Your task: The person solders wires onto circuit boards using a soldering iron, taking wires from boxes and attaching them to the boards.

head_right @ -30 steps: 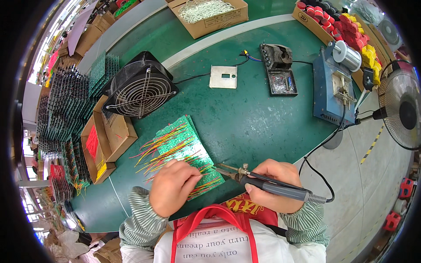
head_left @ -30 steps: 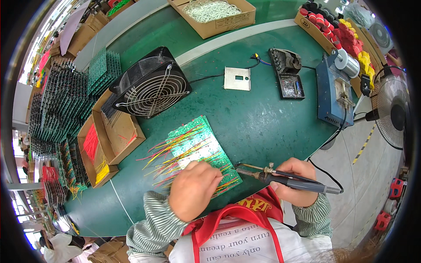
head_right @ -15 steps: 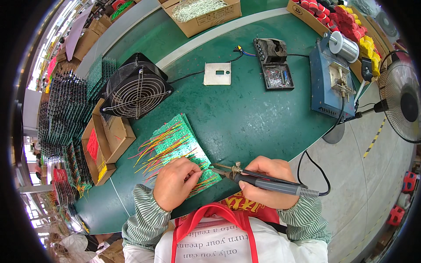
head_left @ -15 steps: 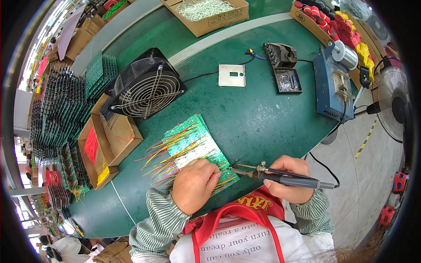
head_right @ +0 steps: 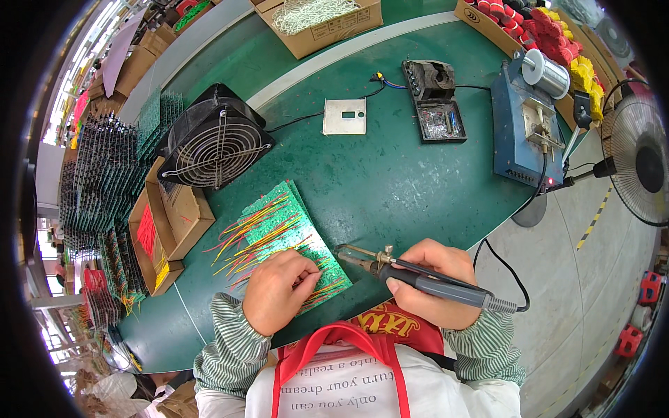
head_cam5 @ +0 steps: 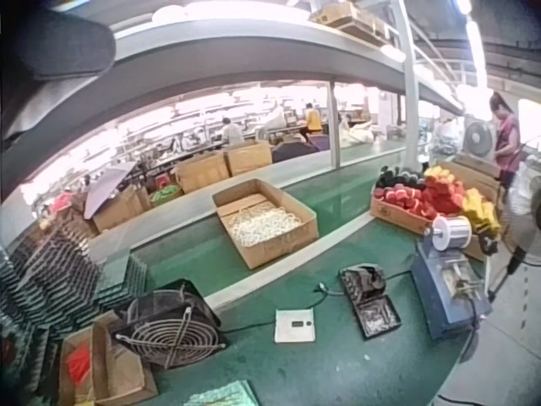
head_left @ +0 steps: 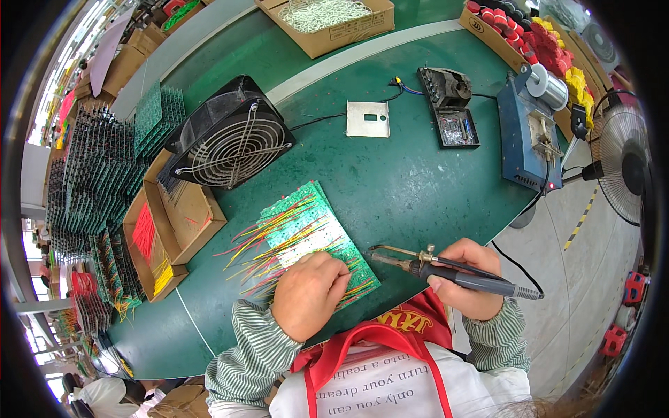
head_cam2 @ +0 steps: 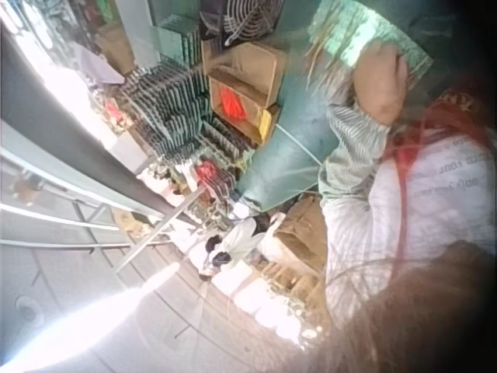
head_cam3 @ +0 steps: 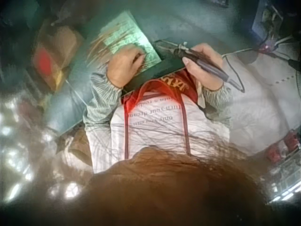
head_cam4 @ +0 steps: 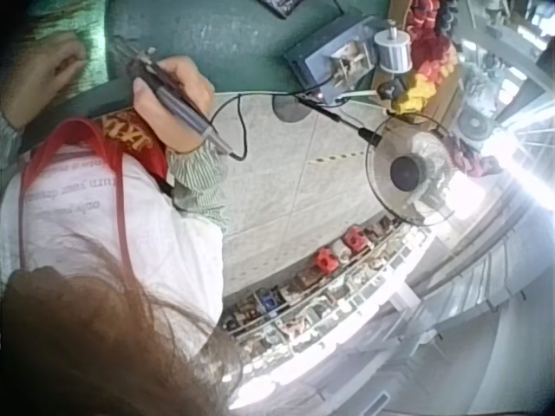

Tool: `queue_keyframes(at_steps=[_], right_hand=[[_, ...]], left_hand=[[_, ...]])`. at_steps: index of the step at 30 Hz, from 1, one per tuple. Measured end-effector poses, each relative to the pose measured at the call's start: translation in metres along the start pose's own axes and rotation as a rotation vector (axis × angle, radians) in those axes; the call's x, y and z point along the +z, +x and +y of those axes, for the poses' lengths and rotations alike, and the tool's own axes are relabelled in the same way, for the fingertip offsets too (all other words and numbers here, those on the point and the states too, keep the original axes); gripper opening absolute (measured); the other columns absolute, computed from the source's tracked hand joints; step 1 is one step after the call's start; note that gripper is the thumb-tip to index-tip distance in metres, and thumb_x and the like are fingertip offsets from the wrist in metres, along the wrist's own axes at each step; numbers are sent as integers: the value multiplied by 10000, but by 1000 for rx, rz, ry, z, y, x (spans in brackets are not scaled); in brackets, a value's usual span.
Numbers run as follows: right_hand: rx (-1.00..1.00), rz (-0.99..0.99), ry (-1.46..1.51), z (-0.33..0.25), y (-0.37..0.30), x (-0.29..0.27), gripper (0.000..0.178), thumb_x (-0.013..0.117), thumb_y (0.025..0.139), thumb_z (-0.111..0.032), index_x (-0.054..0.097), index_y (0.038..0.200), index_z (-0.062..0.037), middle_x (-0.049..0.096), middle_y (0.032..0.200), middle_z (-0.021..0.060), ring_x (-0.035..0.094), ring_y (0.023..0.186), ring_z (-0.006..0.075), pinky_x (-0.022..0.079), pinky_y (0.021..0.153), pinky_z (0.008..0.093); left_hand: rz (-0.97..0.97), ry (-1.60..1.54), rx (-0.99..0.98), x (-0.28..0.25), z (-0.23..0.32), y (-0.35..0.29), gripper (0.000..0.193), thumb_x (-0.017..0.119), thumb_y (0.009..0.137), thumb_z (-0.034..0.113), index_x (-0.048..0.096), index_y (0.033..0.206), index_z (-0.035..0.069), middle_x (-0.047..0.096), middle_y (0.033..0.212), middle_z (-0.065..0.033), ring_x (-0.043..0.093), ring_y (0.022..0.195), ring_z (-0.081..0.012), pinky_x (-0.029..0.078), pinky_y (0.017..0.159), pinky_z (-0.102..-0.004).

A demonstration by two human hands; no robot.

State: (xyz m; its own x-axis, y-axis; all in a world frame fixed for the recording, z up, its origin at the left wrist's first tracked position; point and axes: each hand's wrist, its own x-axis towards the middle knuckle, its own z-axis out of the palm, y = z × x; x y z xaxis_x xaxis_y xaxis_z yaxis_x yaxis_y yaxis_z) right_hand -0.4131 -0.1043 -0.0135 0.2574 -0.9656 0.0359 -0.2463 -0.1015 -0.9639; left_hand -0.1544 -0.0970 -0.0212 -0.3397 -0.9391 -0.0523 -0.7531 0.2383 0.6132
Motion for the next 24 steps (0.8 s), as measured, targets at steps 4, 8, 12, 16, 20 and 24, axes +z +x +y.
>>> queue_keyframes(at_steps=[4,8,12,16,20,24], right_hand=[[52,57,57,5,1,7,207,721,748,-108,586,862,1,635,710,33,577,620,68,451,565,221],[107,90,155,10,1,11,208,718,770,-106,582,888,-1,636,732,32,576,648,63,453,585,219],[99,116,169,12,3,18,213,711,790,-105,573,917,-5,642,750,44,582,664,67,459,599,220],[97,140,215,7,5,19,223,693,806,-89,550,951,2,644,763,56,612,679,88,476,611,231],[53,109,258,8,8,23,213,677,817,-70,537,957,9,643,768,63,629,688,108,488,620,240],[58,69,274,2,11,34,202,662,821,-40,523,954,22,637,770,78,629,684,122,497,622,250]], left_hand=[[136,-48,-125,-26,-6,4,134,694,771,78,635,879,24,587,759,-95,606,681,-243,492,605,-340],[248,423,13,-57,-46,30,257,726,760,124,630,972,15,596,916,-127,583,848,-287,476,747,-352],[-4,146,-100,-66,-92,34,338,747,749,185,601,997,9,587,925,-126,579,875,-292,470,782,-378],[-48,-183,-181,-85,-75,25,304,752,778,131,533,958,21,544,869,-35,541,790,-140,466,715,-288],[-94,-734,-382,-112,-52,-29,310,733,799,73,483,980,38,530,889,8,499,801,-85,448,704,-257],[309,-873,-390,-127,-70,-115,289,683,813,-12,468,990,65,557,939,1,523,788,-65,448,687,-235]])
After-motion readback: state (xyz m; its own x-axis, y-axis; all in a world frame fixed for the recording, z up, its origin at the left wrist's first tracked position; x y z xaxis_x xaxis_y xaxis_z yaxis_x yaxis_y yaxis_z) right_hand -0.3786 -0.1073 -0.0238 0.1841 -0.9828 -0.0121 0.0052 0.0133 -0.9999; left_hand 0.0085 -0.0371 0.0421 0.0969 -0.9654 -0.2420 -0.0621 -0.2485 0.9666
